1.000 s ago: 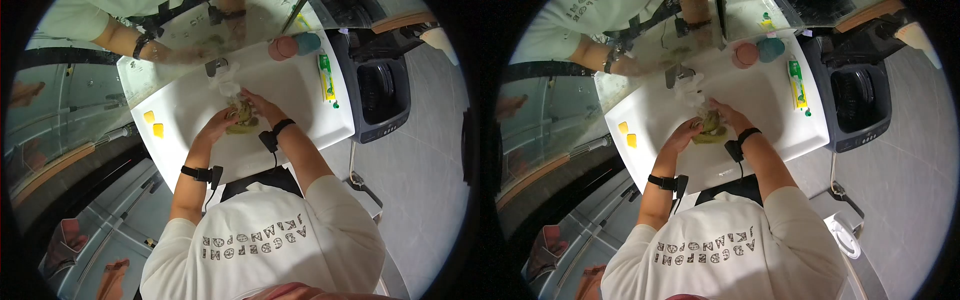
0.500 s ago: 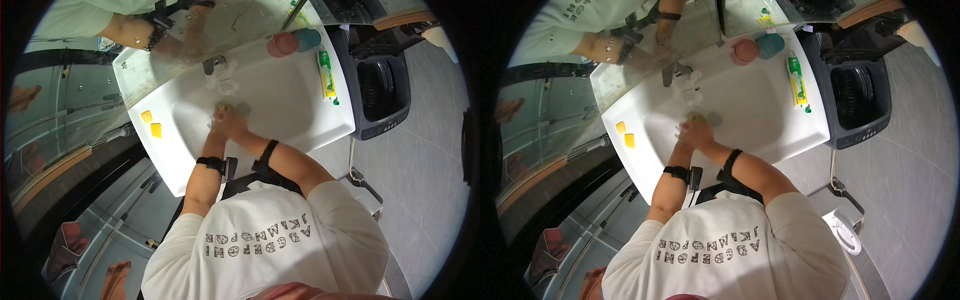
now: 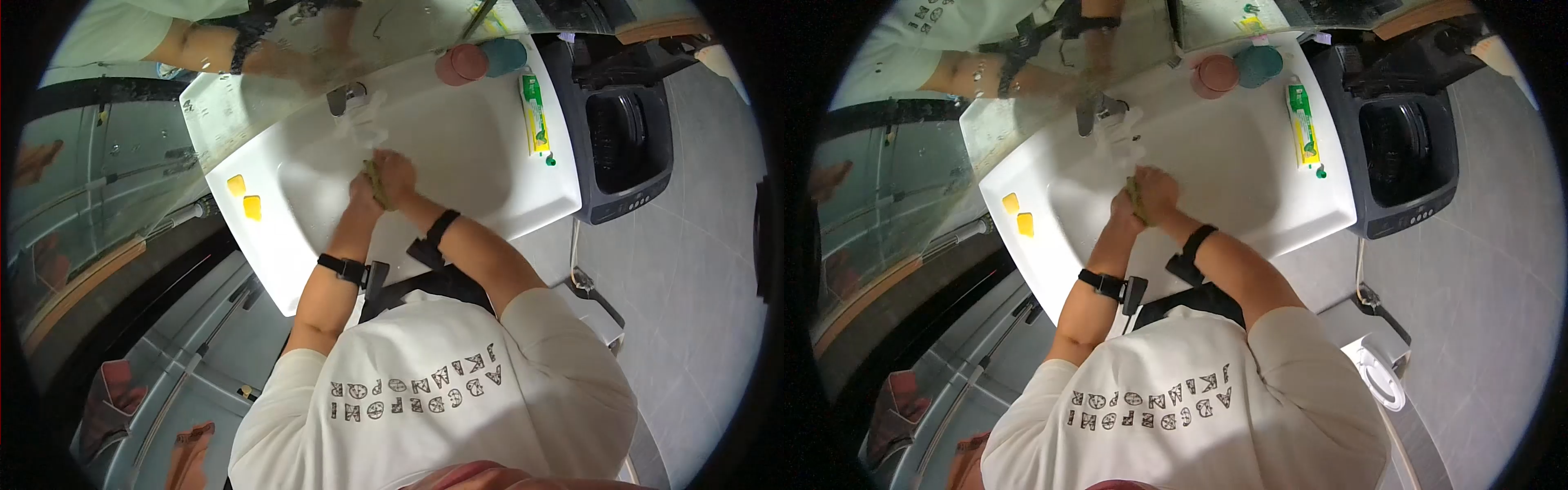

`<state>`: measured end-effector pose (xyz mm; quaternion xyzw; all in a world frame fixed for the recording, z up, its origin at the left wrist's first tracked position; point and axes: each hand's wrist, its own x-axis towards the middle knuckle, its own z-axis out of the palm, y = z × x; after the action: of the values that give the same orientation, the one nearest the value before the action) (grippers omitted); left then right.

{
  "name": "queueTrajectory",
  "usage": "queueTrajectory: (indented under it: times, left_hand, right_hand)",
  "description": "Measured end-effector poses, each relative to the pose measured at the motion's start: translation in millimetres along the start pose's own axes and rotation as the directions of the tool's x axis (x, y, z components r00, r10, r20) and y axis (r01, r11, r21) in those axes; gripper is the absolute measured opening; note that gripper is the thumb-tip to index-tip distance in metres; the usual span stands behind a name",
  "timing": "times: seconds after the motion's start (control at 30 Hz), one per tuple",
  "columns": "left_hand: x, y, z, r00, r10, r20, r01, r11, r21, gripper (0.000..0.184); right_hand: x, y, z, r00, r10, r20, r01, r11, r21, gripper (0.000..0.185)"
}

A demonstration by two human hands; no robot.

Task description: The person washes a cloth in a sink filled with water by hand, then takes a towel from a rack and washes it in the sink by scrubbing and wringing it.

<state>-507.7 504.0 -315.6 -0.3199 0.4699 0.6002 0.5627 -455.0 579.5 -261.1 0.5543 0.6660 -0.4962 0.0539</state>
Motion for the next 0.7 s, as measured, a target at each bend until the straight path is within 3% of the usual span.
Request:
queueTrajectory:
  times: [0.07, 0.17, 0.2, 0.23, 0.27, 0.3, 0.37, 0.4, 0.43, 0.47, 0.5, 0.57, 0.6, 0.67, 0.7]
  left_hand:
    - [16, 7, -20, 0.999, 0.032, -0.018, -0.033, 0.999, -0.039, 0.037]
    - [30, 10, -48, 0.994, 0.081, -0.072, -0.089, 0.990, -0.112, 0.031]
    - [27, 6, -47, 0.994, 0.083, -0.071, -0.091, 0.989, -0.114, 0.031]
    - [13, 0, -39, 0.954, 0.199, -0.226, -0.175, 0.977, 0.123, 0.036]
    - [0, -3, -32, 0.873, 0.339, -0.350, -0.210, 0.910, 0.359, 0.043]
    - [-9, -1, -27, 0.868, 0.345, -0.356, -0.220, 0.912, 0.347, 0.043]
    - [-22, -1, -24, 0.915, 0.167, -0.367, 0.087, 0.808, 0.582, 0.054]
    - [-15, -4, -31, 0.915, 0.167, -0.367, 0.085, 0.809, 0.582, 0.054]
    - [-2, -9, -41, 0.853, 0.520, -0.049, -0.106, 0.266, 0.958, 0.060]
    - [-1, -8, -40, 0.707, 0.583, 0.400, -0.164, -0.415, 0.895, 0.067]
    - [1, -10, -38, 0.701, 0.593, 0.396, -0.161, -0.410, 0.898, 0.067]
    - [-14, -4, -8, 0.758, 0.281, 0.589, -0.066, -0.865, 0.497, 0.074]
    - [1, 0, -14, 0.751, 0.291, 0.593, -0.057, -0.866, 0.497, 0.074]
    - [28, -7, -36, 0.716, 0.064, 0.695, -0.272, -0.891, 0.363, 0.076]
    - [36, -12, -42, 0.722, 0.074, 0.688, -0.275, -0.882, 0.383, 0.076]
  right_hand:
    - [-28, 2, 26, 0.982, -0.190, 0.018, 0.190, 0.964, -0.186, 0.034]
    - [-14, 24, 29, 0.967, -0.216, 0.137, 0.250, 0.909, -0.333, 0.034]
    - [8, 36, 18, 0.947, -0.228, 0.228, 0.313, 0.823, -0.474, 0.034]
    - [33, 53, 4, 0.919, -0.230, 0.321, 0.385, 0.705, -0.596, 0.036]
    - [45, 74, -5, 0.936, -0.250, 0.246, 0.351, 0.657, -0.668, 0.037]
    - [55, 86, -12, 0.945, -0.278, 0.171, 0.311, 0.605, -0.733, 0.041]
    - [46, 57, -45, 0.998, -0.014, -0.067, -0.039, 0.685, -0.727, 0.053]
    - [45, 62, -46, 0.998, -0.016, -0.067, -0.038, 0.685, -0.728, 0.053]
    - [40, 67, -45, 0.972, -0.234, -0.029, 0.123, 0.610, -0.783, 0.056]
    - [37, 74, -44, 0.897, -0.441, 0.027, 0.268, 0.495, -0.826, 0.060]
    - [36, 80, -41, 0.893, -0.450, 0.033, 0.277, 0.489, -0.827, 0.060]
    - [40, 90, -36, 0.814, -0.376, 0.442, 0.549, 0.254, -0.796, 0.062]
    - [47, 95, -32, 0.810, -0.388, 0.440, 0.551, 0.248, -0.797, 0.062]
    - [58, 114, -26, 0.675, -0.495, 0.548, 0.688, 0.153, -0.709, 0.064]
    - [62, 122, -26, 0.668, -0.484, 0.565, 0.697, 0.142, -0.703, 0.064]
